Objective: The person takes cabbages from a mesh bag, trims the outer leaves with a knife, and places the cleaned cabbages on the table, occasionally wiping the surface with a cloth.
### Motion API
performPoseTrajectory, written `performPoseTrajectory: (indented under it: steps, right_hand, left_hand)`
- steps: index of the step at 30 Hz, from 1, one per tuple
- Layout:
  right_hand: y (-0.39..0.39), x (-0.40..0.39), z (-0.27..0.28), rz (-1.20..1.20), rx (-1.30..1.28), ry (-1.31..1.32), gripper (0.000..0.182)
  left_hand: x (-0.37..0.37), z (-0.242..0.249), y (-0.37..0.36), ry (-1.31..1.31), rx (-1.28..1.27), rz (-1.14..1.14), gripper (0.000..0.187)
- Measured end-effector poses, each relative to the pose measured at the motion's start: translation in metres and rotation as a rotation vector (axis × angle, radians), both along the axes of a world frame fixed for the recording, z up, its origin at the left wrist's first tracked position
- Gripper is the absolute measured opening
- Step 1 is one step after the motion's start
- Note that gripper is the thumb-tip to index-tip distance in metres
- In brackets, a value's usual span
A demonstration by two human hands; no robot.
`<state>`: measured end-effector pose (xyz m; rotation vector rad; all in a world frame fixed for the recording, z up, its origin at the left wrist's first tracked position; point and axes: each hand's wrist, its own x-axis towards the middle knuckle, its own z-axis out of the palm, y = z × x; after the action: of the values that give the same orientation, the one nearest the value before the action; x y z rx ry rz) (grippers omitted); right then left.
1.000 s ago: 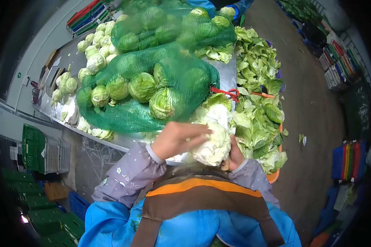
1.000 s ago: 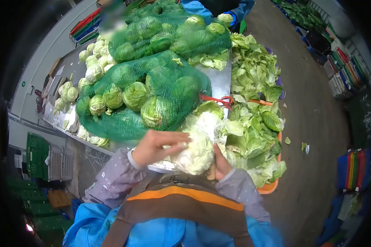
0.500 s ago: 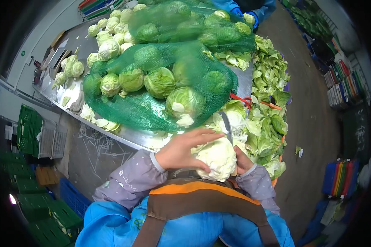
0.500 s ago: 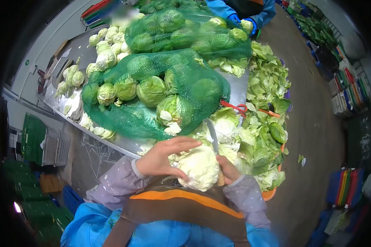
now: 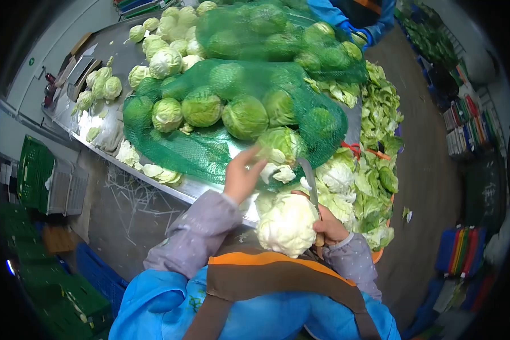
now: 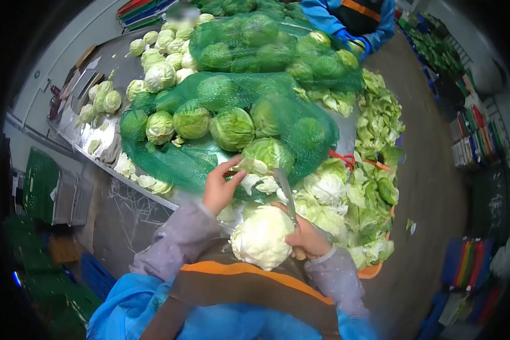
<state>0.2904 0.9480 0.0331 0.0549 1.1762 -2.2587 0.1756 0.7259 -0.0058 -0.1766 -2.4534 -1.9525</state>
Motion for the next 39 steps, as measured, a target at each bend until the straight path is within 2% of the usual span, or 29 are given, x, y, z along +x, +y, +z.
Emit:
performPoseTrajectory:
  steps: [1, 3, 5, 6, 7, 8, 10, 11, 12, 14, 15, 16, 17, 18, 19, 21, 22, 23, 24, 25, 26, 27, 29, 32, 34, 36, 37, 38, 39]
  right_hand:
    - [-0.003, -0.001, 0.006, 0.017, 0.010, 0.003, 0.093]
    - [-0.009, -0.011, 0.020, -0.047, 0.150, 0.056, 0.101]
    - [-0.028, -0.019, 0.032, -0.110, 0.179, 0.044, 0.099]
    - [-0.039, -0.021, 0.036, -0.159, 0.348, -0.005, 0.095]
    - [-0.064, -0.031, 0.056, -0.222, 0.318, 0.012, 0.089]
    - [-0.063, -0.040, 0.062, -0.155, 0.566, 0.008, 0.080]
    - [-0.095, -0.063, 0.084, -0.244, 0.616, 0.469, 0.071]
    - [-0.106, -0.074, 0.090, -0.300, 0.643, 0.653, 0.065]
    - [-0.117, -0.088, 0.090, -0.288, 0.624, 0.668, 0.065]
    - [-0.140, -0.119, 0.094, 0.110, 0.717, 0.816, 0.052]
    - [-0.162, -0.127, 0.102, 0.069, 0.662, 0.894, 0.036]
    - [-0.172, -0.131, 0.099, -0.005, 0.666, 0.844, 0.033]
    - [-0.177, -0.131, 0.092, -0.078, 0.671, 0.787, 0.030]
    - [-0.180, -0.133, 0.085, -0.080, 0.669, 0.797, 0.030]
    - [-0.180, -0.138, 0.077, -0.109, 0.556, 0.653, 0.026]
    - [-0.185, -0.141, 0.058, -0.152, 0.444, 0.503, 0.022]
    - [-0.189, -0.141, 0.048, -0.070, 0.655, 0.598, 0.021]
    - [-0.195, -0.143, 0.045, -0.005, 0.880, 0.676, 0.020]
    - [-0.197, -0.142, 0.050, -0.028, 0.901, 0.664, 0.018]
    - [-0.193, -0.142, 0.048, -0.047, 0.914, 0.646, 0.018]
    - [-0.185, -0.140, 0.042, -0.081, 0.895, 0.513, 0.017]
    - [-0.175, -0.136, 0.038, -0.117, 0.873, 0.374, 0.016]
    - [-0.155, -0.125, 0.032, -0.184, 0.947, 0.324, 0.015]
    - [-0.141, -0.107, 0.033, -0.306, 0.817, 0.102, 0.015]
    - [-0.136, -0.095, 0.019, -0.518, 0.702, 0.042, 0.015]
    - [-0.138, -0.091, 0.007, -0.595, 0.713, 0.017, 0.014]
    - [-0.142, -0.087, 0.004, -0.660, 0.716, 0.004, 0.014]
    - [-0.153, -0.088, 0.016, -0.644, 0.692, -0.064, 0.013]
    - [-0.156, -0.086, 0.015, -0.649, 0.691, -0.068, 0.013]
  left_hand:
    - [0.007, 0.012, -0.011, 0.003, 0.010, 0.017, 0.048]
    - [0.025, 0.038, -0.040, 0.140, -0.237, 0.095, 0.074]
    - [0.051, -0.028, -0.037, -0.046, 0.164, -0.237, 0.090]
    - [0.052, 0.029, -0.049, -0.554, 0.520, -0.375, 0.090]
    - [0.053, 0.085, -0.058, -1.042, 0.900, -0.519, 0.090]
    - [0.046, 0.075, -0.064, -0.913, 0.976, -0.499, 0.089]
    - [0.032, 0.070, -0.087, -0.759, 1.031, -0.466, 0.088]
    - [0.026, 0.077, -0.101, -0.528, 0.762, -0.441, 0.087]
    - [0.022, 0.082, -0.114, -0.309, 0.492, -0.410, 0.086]
    - [0.012, 0.084, -0.141, -0.265, 0.407, -0.425, 0.085]
    - [0.004, 0.084, -0.156, -0.229, 0.327, -0.459, 0.085]
    - [-0.002, 0.086, -0.177, -0.116, 0.149, -0.442, 0.083]
    - [-0.009, 0.081, -0.199, -0.102, 0.144, -0.438, 0.083]
    - [-0.016, 0.072, -0.220, -0.184, 0.363, -0.349, 0.081]
    - [-0.022, 0.064, -0.242, -0.265, 0.580, -0.260, 0.078]
    - [-0.043, 0.070, -0.297, -0.381, 0.860, -0.117, 0.071]
    - [-0.056, 0.068, -0.325, -0.423, 0.940, 0.010, 0.067]
    - [-0.099, 0.036, -0.378, -0.421, 1.245, 0.261, 0.066]
    - [-0.109, 0.060, -0.390, -0.401, 1.142, 0.428, 0.064]
    - [-0.133, 0.018, -0.432, -0.314, 1.202, 0.391, 0.060]
    - [-0.161, -0.073, -0.488, -0.006, 0.622, 0.409, 0.056]
    - [-0.157, -0.001, -0.468, -0.330, 1.240, 0.588, 0.051]
    - [-0.170, -0.007, -0.468, -0.073, 1.334, 0.661, 0.047]
    - [-0.187, 0.005, -0.427, -0.337, 1.381, 0.461, 0.048]
    - [-0.176, 0.043, -0.353, -0.133, 0.726, 0.131, 0.045]
    - [-0.165, 0.068, -0.297, -0.180, -0.139, -0.155, 0.047]
    - [-0.162, 0.063, -0.270, -0.021, -0.394, -0.080, 0.050]
    - [-0.171, 0.035, -0.256, 0.151, -0.689, 0.009, 0.069]
    - [-0.177, 0.019, -0.250, 0.152, -0.691, 0.003, 0.069]
